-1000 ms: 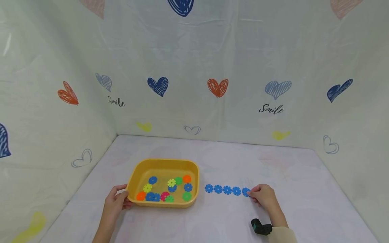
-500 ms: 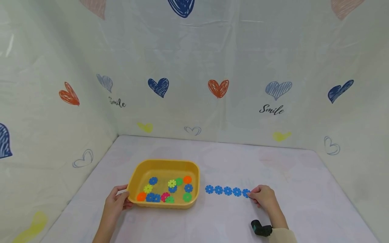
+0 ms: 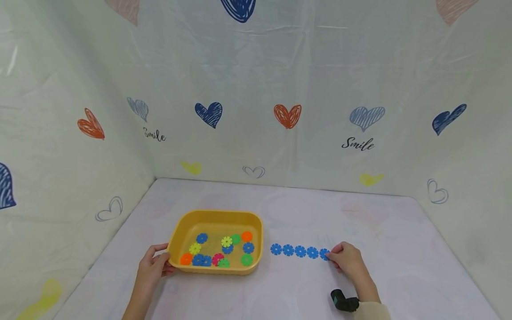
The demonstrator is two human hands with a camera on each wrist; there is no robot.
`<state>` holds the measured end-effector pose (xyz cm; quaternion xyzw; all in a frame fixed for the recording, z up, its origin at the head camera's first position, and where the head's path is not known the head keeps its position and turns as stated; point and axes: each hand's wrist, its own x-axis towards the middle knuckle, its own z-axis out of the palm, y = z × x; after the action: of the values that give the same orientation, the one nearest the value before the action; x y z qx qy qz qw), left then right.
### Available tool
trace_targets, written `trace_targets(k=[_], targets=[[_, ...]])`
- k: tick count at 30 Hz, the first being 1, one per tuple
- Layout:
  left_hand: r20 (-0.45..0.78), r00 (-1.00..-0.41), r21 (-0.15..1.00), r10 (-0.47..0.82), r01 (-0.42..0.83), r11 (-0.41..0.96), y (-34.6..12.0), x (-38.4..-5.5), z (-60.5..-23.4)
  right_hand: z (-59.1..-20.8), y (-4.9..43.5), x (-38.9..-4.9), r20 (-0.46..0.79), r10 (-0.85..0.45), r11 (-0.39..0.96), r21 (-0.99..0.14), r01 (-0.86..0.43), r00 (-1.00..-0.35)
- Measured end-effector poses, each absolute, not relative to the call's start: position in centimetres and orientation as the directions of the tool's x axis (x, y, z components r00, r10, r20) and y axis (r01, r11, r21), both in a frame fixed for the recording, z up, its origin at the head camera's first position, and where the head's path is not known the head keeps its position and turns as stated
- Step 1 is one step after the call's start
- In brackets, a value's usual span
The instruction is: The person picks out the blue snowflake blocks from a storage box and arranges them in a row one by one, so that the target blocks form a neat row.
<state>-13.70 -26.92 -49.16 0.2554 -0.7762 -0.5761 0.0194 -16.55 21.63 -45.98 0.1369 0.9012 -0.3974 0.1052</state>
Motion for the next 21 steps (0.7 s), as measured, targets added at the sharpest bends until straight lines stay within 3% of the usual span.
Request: trace_targets(k=[5,13,21], targets=[[-0.260,-0.861,0.903,-0.436,-0.377,0.205,-26.8,-13.7,-49.1,-45.1,21.3,-16.4,-0.265,0.136,0.653,-0.700,0.288,-0.955],[-0.257,-0.843,0.889,-0.473,-0.399,0.227,-26.8,-13.9,-49.5,-43.0,18.6,-15.9,-0.096,0.073,0.691,-0.713,0.120,-0.993],[-0.275,-0.856,0.897,-0.437,-0.392,0.204,-26.8,-13.7,-49.2,-41.3,14.3,-15.6,-0.008,-0.011,0.588,-0.809,0.001,-1.000]])
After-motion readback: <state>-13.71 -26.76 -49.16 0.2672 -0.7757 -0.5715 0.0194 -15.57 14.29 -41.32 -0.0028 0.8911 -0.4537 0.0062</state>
